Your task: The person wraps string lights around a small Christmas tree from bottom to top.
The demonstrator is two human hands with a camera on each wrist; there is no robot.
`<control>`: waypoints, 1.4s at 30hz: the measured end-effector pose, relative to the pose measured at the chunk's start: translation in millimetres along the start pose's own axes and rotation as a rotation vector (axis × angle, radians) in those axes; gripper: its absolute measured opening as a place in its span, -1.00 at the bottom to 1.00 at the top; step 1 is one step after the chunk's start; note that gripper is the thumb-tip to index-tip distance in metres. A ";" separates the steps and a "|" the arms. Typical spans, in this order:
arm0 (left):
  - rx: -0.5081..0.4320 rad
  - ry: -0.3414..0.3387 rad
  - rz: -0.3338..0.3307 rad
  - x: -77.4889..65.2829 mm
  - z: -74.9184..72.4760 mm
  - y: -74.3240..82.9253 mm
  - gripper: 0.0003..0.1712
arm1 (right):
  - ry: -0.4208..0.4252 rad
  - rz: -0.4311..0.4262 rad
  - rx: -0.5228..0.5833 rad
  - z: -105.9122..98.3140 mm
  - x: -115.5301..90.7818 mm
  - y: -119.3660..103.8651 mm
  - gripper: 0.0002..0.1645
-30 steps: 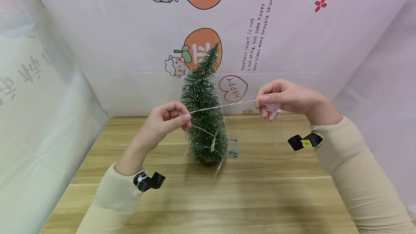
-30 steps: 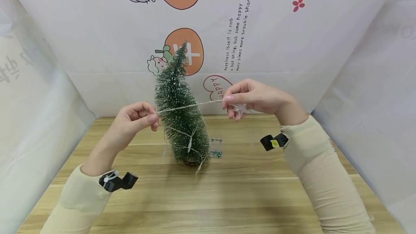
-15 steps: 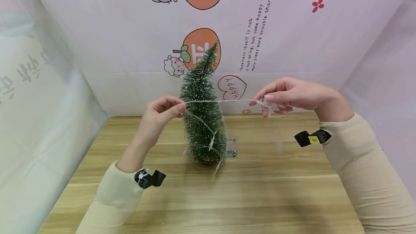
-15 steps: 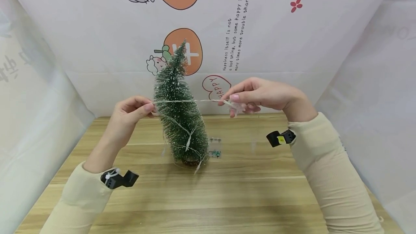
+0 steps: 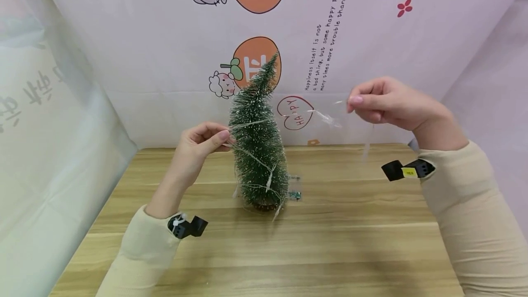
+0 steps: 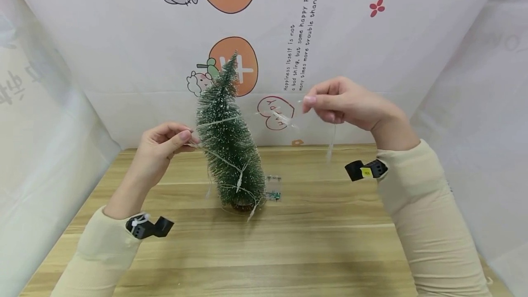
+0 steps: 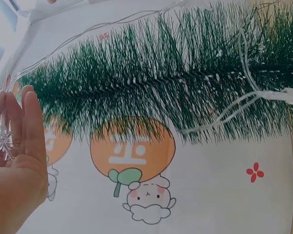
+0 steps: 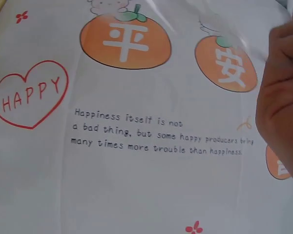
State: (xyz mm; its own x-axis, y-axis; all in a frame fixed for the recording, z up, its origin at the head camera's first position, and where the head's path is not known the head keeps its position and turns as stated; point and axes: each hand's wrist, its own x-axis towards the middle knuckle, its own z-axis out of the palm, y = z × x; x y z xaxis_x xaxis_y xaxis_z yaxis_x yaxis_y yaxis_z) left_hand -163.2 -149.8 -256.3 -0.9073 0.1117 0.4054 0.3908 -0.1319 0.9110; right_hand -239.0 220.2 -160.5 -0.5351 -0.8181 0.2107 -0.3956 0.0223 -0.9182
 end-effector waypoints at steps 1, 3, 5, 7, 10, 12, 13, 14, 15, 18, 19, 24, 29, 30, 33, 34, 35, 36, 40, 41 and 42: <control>-0.008 -0.002 -0.003 0.2 -1.5 -1.0 -0.73 | 0.023 -0.045 0.046 -2.0 -0.5 -0.7 -0.55; -0.025 -0.003 -0.004 0.7 -4.2 -2.8 -0.73 | 0.070 -0.137 0.156 -5.2 -1.2 -3.6 -0.53; -0.046 -0.002 -0.001 1.1 -6.2 -4.4 -0.72 | 0.090 -0.243 0.268 -7.8 -0.8 -7.1 -0.52; -0.053 0.006 -0.001 1.1 -7.6 -5.2 -0.70 | 0.103 -0.328 0.390 -8.5 1.2 -11.8 -0.55; -0.019 0.024 -0.016 1.0 -8.3 -4.8 -0.68 | 0.150 -0.402 0.526 -5.9 5.1 -20.9 -0.61; 0.026 0.042 -0.037 1.2 -9.1 -4.8 -0.68 | 0.183 -0.427 0.602 -3.7 9.1 -27.4 -0.60; 0.049 0.052 -0.046 1.4 -9.3 -4.8 -0.69 | 0.209 -0.428 0.646 -3.0 10.9 -30.8 -0.60; 0.069 0.061 -0.053 1.5 -9.7 -5.0 -0.70 | 0.235 -0.431 0.690 -2.4 13.0 -34.2 -0.59; 0.088 0.068 -0.058 1.5 -10.2 -5.2 -0.70 | 0.253 -0.433 0.728 -2.3 15.1 -37.4 -0.58; 0.129 0.082 -0.058 1.2 -12.0 -6.3 -0.69 | 0.301 -0.428 0.777 -3.0 21.6 -46.3 -0.57; 0.140 0.083 -0.054 1.0 -12.7 -6.7 -0.68 | 0.304 -0.429 0.783 -3.6 23.5 -48.8 -0.57; 0.152 0.067 -0.037 0.8 -15.4 -9.0 -0.62 | 0.308 -0.421 0.724 -3.4 34.2 -61.4 -0.54; 0.119 0.056 -0.027 1.0 -16.5 -11.8 -0.61 | 0.364 -0.377 0.746 1.1 53.1 -75.6 -0.56; 0.112 0.053 -0.023 1.3 -16.1 -12.6 -0.61 | 0.372 -0.373 0.738 2.2 57.1 -78.1 -0.57; 0.091 0.039 -0.001 1.9 -14.8 -15.6 -0.63 | 0.405 -0.364 0.648 7.7 66.9 -85.0 -0.64; 0.082 0.032 0.011 1.5 -15.5 -16.8 -0.66 | 0.416 -0.361 0.600 10.7 70.3 -87.2 -0.67; 0.066 0.021 0.023 1.2 -15.9 -17.7 -0.68 | 0.430 -0.355 0.553 13.7 73.3 -89.4 -0.70; 0.045 0.008 0.039 0.8 -16.3 -18.5 -0.71 | 0.440 -0.348 0.515 16.3 75.9 -91.4 -0.72; -0.060 -0.047 0.092 -0.5 -17.7 -20.9 -0.83 | 0.473 -0.319 0.394 22.1 83.8 -97.9 -0.71; -0.074 -0.056 0.101 -0.7 -18.1 -21.2 -0.82 | 0.481 -0.314 0.389 22.5 85.3 -99.1 -0.70; -0.077 -0.061 0.111 -0.9 -18.4 -21.4 -0.80 | 0.491 -0.310 0.386 22.7 86.6 -100.0 -0.70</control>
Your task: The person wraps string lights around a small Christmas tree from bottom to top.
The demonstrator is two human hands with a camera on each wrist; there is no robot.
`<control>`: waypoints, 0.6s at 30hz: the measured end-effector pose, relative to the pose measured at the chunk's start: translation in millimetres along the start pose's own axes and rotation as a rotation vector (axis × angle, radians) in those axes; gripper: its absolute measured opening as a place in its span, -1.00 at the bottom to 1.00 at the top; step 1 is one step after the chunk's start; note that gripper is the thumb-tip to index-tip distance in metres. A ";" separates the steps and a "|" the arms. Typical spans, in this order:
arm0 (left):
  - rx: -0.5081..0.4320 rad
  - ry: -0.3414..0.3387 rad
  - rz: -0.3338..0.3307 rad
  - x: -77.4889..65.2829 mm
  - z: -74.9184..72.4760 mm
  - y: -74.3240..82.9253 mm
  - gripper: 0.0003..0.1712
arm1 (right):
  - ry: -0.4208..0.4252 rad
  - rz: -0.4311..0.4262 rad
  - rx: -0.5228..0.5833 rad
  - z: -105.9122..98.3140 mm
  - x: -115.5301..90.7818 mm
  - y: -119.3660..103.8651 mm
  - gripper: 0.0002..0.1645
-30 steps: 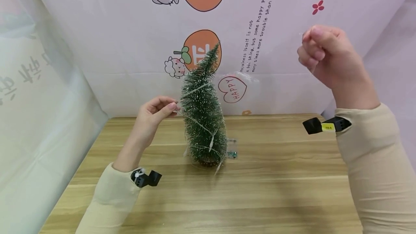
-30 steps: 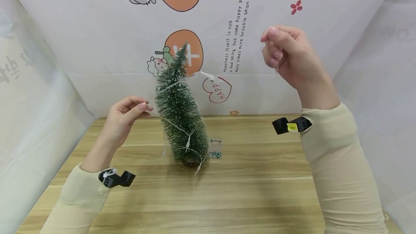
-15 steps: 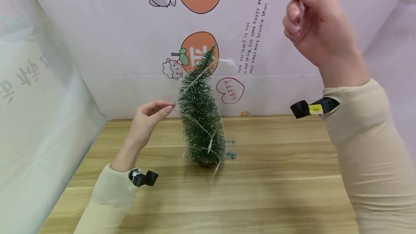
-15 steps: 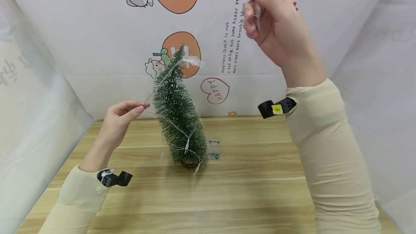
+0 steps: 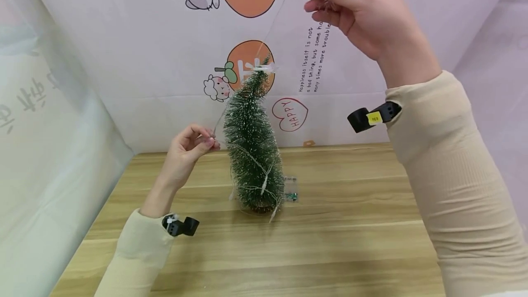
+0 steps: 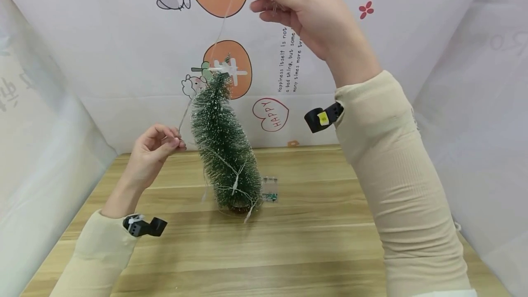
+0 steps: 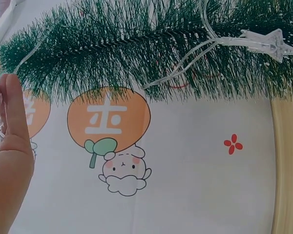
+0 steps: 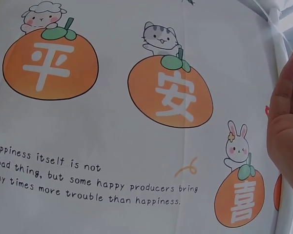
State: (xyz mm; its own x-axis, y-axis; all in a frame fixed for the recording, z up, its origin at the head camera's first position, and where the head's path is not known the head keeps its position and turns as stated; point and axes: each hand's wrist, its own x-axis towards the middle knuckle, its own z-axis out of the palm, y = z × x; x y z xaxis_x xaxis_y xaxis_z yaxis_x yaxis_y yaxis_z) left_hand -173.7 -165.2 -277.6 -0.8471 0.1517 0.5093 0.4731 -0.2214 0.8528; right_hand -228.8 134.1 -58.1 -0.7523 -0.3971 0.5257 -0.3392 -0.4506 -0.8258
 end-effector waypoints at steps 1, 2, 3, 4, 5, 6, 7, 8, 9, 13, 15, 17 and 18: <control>0.010 -0.002 0.008 0.1 -0.5 -0.4 -0.77 | 0.012 0.005 0.006 0.5 1.8 -0.1 -0.71; 0.032 -0.003 0.012 0.2 -1.0 -0.7 -0.71 | 0.020 0.009 0.015 0.8 3.5 0.0 -0.72; 0.062 0.000 0.015 0.4 -1.5 -1.1 -0.64 | 0.032 0.015 0.019 0.9 5.1 0.0 -0.72; 0.093 0.006 0.015 0.6 -2.0 -1.4 -0.56 | 0.042 0.019 0.026 1.1 6.5 0.1 -0.73; 0.132 0.011 0.014 0.8 -2.3 -1.7 -0.49 | 0.052 0.018 0.032 1.3 7.9 0.5 -0.73; 0.167 0.014 0.012 0.9 -2.9 -2.0 -0.43 | 0.062 0.019 0.032 1.5 9.2 0.7 -0.74; 0.195 0.016 0.007 0.9 -3.3 -2.6 -0.38 | 0.072 0.020 0.038 1.7 10.5 1.0 -0.74; 0.217 0.020 0.003 1.0 -3.5 -3.1 -0.36 | 0.085 0.021 0.041 1.9 11.7 1.2 -0.74; 0.231 0.024 0.000 1.1 -3.5 -3.9 -0.34 | 0.099 0.019 0.040 2.3 12.8 1.4 -0.74; 0.215 0.055 0.022 1.3 -1.5 -7.7 -0.33 | 0.170 0.001 0.069 4.8 16.4 3.1 -0.82; 0.182 0.079 0.042 1.4 0.5 -9.6 -0.36 | 0.200 -0.022 0.088 7.0 17.6 4.7 -0.86; 0.137 0.103 0.059 1.4 2.5 -11.2 -0.41 | 0.218 -0.055 0.114 10.0 18.9 6.8 -0.88; 0.112 0.113 0.064 1.2 3.3 -12.0 -0.44 | 0.221 -0.073 0.122 11.9 19.6 8.1 -0.90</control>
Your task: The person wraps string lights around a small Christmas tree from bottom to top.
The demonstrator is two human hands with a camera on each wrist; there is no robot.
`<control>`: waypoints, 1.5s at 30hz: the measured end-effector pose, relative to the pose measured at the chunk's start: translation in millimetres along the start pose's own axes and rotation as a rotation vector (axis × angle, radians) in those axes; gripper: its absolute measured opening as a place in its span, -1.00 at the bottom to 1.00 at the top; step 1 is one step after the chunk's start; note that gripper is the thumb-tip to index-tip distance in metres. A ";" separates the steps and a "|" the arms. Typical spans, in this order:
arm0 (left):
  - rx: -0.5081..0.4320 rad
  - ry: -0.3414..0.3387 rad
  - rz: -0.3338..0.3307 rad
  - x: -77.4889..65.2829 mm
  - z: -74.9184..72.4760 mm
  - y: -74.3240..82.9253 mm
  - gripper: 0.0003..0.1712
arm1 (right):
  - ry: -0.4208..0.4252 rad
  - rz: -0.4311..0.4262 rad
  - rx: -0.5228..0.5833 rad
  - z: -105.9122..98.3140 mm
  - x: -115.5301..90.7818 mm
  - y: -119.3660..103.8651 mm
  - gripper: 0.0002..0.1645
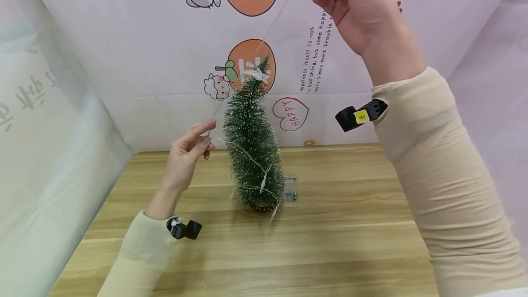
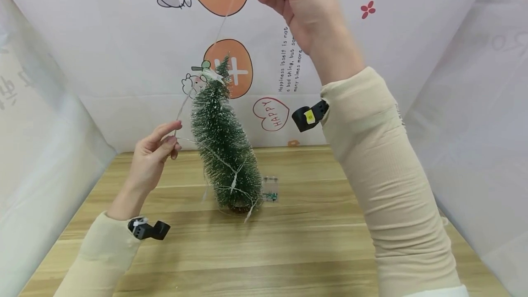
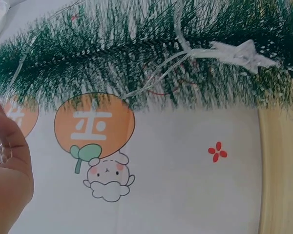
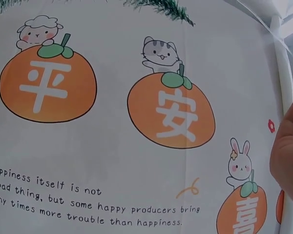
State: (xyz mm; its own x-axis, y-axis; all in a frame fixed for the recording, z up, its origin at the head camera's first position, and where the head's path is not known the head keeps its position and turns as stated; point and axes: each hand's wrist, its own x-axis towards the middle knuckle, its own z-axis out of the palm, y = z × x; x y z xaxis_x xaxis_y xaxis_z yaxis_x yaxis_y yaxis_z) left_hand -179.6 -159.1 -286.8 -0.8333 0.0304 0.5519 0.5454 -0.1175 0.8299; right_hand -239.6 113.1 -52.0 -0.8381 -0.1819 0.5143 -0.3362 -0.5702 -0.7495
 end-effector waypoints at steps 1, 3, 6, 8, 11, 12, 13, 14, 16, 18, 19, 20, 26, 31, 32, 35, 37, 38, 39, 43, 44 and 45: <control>-0.021 0.008 0.003 -0.3 0.9 -0.6 -0.46 | 0.002 -0.017 0.002 2.0 -0.1 1.5 -0.91; -0.064 0.023 0.008 -0.9 2.5 -1.7 -0.50 | -0.001 -0.048 -0.002 5.4 -0.7 4.8 -0.92; -0.101 0.039 0.014 -1.1 4.5 -3.5 -0.52 | -0.016 -0.073 -0.027 9.3 -1.2 9.4 -0.89; -0.108 0.053 0.011 -0.9 5.6 -4.2 -0.50 | -0.036 -0.073 -0.033 10.4 -1.7 12.1 -0.85; -0.098 0.078 -0.009 -0.7 5.8 -5.6 -0.48 | -0.075 -0.037 -0.016 11.6 -1.0 14.3 -0.77; -0.093 0.089 -0.023 -0.7 5.5 -6.0 -0.47 | -0.087 -0.014 -0.006 11.9 -0.6 14.6 -0.73; -0.090 0.101 -0.038 -0.7 5.2 -6.5 -0.47 | -0.098 0.013 0.006 12.1 -0.3 14.7 -0.69; -0.091 0.109 -0.051 -0.7 4.8 -7.0 -0.49 | -0.109 0.042 0.017 12.5 0.3 14.8 -0.65; -0.094 0.126 -0.078 -0.6 3.8 -7.7 -0.52 | -0.128 0.087 0.025 13.1 1.1 15.3 -0.56; -0.109 0.136 -0.098 -0.1 3.1 -7.9 -0.53 | -0.139 0.120 0.029 13.1 0.8 16.8 -0.47; -0.117 0.136 -0.104 0.2 3.0 -8.0 -0.53 | -0.142 0.129 0.025 12.7 0.6 17.7 -0.44; -0.121 0.135 -0.111 0.4 2.9 -7.9 -0.52 | -0.144 0.141 0.015 12.2 0.3 18.6 -0.42; -0.124 0.124 -0.166 1.7 4.0 -8.2 -0.47 | -0.135 0.209 -0.009 1.4 -2.1 26.0 -0.40; -0.125 0.136 -0.207 3.0 5.2 -9.9 -0.42 | -0.110 0.249 0.035 -11.3 -0.9 33.8 -0.41; -0.134 0.142 -0.212 3.1 5.5 -10.1 -0.42 | -0.102 0.256 0.038 -13.8 -0.5 35.4 -0.41; -0.165 0.155 -0.219 3.4 6.0 -10.7 -0.41 | -0.085 0.263 0.030 -21.8 0.1 41.2 -0.41; -0.177 0.154 -0.225 3.5 6.1 -11.3 -0.41 | -0.078 0.265 0.017 -27.2 0.0 45.9 -0.39; -0.180 0.150 -0.229 3.5 6.1 -11.9 -0.41 | -0.077 0.265 0.003 -30.2 -0.4 48.6 -0.38; -0.179 0.144 -0.234 3.6 6.2 -12.6 -0.41 | -0.077 0.267 -0.014 -33.4 -0.8 51.2 -0.37; -0.153 0.121 -0.254 3.6 6.7 -15.1 -0.40 | -0.063 0.301 -0.045 -46.7 -3.2 60.6 -0.33; -0.149 0.118 -0.257 3.8 6.8 -15.7 -0.40 | -0.060 0.307 -0.060 -50.3 -4.1 62.7 -0.33; -0.147 0.120 -0.262 3.8 7.0 -16.1 -0.39 | -0.054 0.313 -0.071 -53.7 -5.0 64.6 -0.34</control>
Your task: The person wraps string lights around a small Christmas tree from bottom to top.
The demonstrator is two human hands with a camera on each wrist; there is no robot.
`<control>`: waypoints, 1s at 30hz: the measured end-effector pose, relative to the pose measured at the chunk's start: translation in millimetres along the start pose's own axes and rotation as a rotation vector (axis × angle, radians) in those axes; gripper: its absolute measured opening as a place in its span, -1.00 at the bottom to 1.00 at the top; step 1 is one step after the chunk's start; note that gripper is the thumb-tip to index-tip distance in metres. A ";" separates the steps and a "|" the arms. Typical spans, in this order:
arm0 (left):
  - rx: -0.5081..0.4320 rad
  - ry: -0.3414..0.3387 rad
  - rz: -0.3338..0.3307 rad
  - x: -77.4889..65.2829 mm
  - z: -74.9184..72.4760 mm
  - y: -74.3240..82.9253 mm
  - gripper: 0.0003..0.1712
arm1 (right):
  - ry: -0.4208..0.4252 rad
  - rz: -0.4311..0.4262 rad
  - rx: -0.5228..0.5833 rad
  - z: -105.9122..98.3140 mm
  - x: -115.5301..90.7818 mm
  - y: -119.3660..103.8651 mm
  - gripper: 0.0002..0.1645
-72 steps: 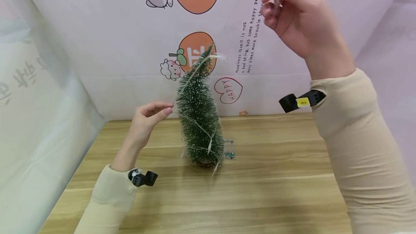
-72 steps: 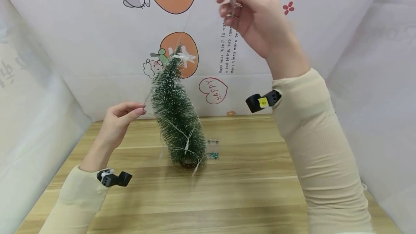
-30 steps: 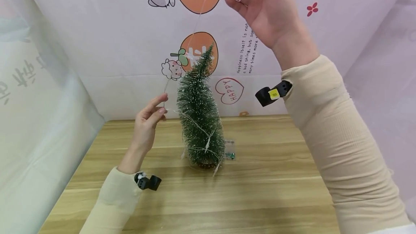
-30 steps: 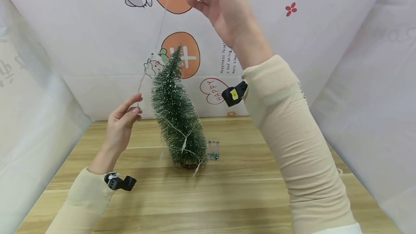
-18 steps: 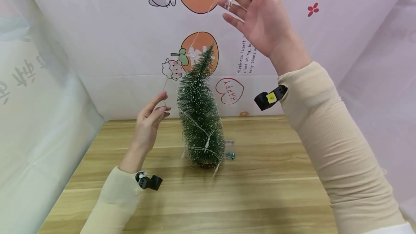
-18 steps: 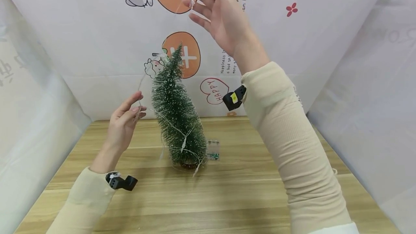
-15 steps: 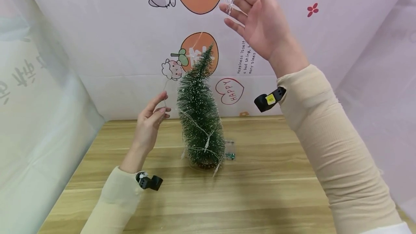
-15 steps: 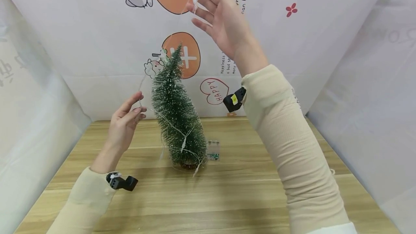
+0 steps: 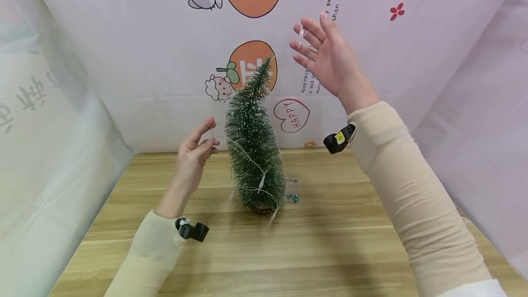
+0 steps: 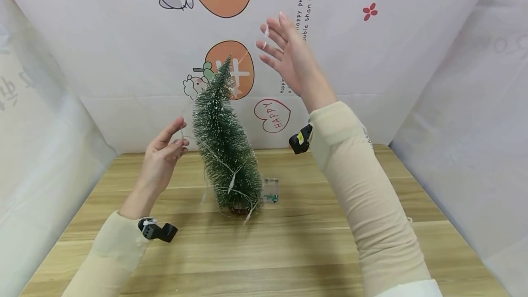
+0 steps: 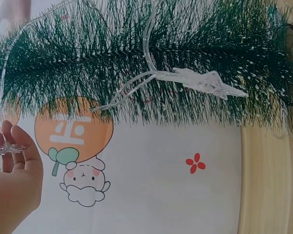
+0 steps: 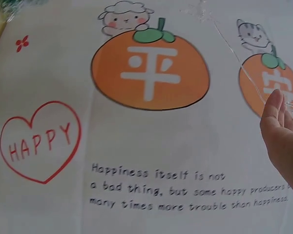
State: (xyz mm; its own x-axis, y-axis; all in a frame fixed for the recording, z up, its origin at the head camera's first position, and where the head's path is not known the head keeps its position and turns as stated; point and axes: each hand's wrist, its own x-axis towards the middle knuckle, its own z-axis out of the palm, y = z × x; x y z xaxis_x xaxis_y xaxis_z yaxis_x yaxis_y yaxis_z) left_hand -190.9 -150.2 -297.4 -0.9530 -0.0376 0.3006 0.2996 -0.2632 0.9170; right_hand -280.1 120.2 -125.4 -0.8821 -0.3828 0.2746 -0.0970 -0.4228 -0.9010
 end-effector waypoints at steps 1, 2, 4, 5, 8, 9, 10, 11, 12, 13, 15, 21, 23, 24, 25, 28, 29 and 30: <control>0.001 0.002 -0.005 0.3 -0.2 -0.4 -0.39 | 0.008 0.005 -0.013 -3.0 -0.4 2.3 -0.35; 0.002 0.005 -0.010 0.8 -0.5 -1.0 -0.39 | 0.017 0.007 -0.030 -6.1 -0.9 4.5 -0.35; 0.013 0.002 -0.021 1.8 -0.8 -1.4 -0.40 | 0.034 0.017 -0.063 -12.5 -1.9 7.7 -0.35; 0.019 0.001 -0.028 2.3 -1.0 -1.5 -0.41 | 0.043 0.025 -0.072 -15.8 -2.5 8.8 -0.35; 0.048 -0.006 -0.044 4.3 -0.7 -1.0 -0.43 | 0.058 0.050 -0.089 -25.8 -4.8 10.2 -0.30; 0.057 -0.006 -0.045 5.1 -0.5 -0.7 -0.43 | 0.060 0.059 -0.085 -29.4 -5.7 10.2 -0.28; 0.062 -0.003 -0.046 6.0 -0.4 -0.6 -0.43 | 0.060 0.063 -0.090 -33.0 -6.8 10.0 -0.27; 0.066 0.001 -0.045 6.8 -0.2 -0.2 -0.44 | 0.060 0.066 -0.096 -36.6 -7.9 9.7 -0.27; 0.072 0.004 -0.044 7.7 -0.2 -0.1 -0.44 | 0.067 0.070 -0.093 -40.2 -9.3 9.1 -0.27; 0.073 0.008 -0.042 8.6 -0.2 -0.1 -0.44 | 0.076 0.071 -0.084 -44.1 -10.7 8.5 -0.29; 0.079 0.016 -0.040 10.1 -0.3 -0.1 -0.45 | 0.092 0.066 -0.060 -51.8 -13.5 7.0 -0.37; 0.102 0.018 -0.048 11.9 0.9 0.8 -0.51 | 0.082 0.033 0.055 -70.4 -24.2 -2.0 -0.71; 0.100 0.020 -0.054 11.9 1.2 0.8 -0.54 | 0.065 0.021 0.056 -74.7 -28.7 -5.5 -0.72; 0.097 0.022 -0.058 12.1 1.3 0.8 -0.55 | 0.057 0.012 0.053 -76.5 -30.9 -7.2 -0.73; 0.094 0.024 -0.063 12.0 1.5 1.1 -0.56 | 0.054 0.005 0.043 -78.2 -33.1 -8.9 -0.73; 0.097 0.021 -0.071 12.0 0.9 1.5 -0.57 | 0.042 -0.022 0.041 -81.9 -38.8 -13.9 -0.74; 0.102 0.021 -0.074 12.0 0.6 1.7 -0.56 | 0.039 -0.031 0.050 -82.7 -40.5 -15.6 -0.74; 0.107 0.020 -0.076 12.2 0.2 1.5 -0.56 | 0.039 -0.039 0.061 -83.2 -42.1 -17.4 -0.75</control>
State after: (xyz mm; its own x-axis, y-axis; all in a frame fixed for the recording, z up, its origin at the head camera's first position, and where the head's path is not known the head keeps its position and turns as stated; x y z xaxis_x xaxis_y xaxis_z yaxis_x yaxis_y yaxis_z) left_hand -202.1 -150.8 -292.3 -0.9735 -0.0408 0.2252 0.2289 -0.1621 0.9599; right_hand -279.7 212.0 -149.2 -0.8954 -0.3333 0.2953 -0.1047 -0.4869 -0.8672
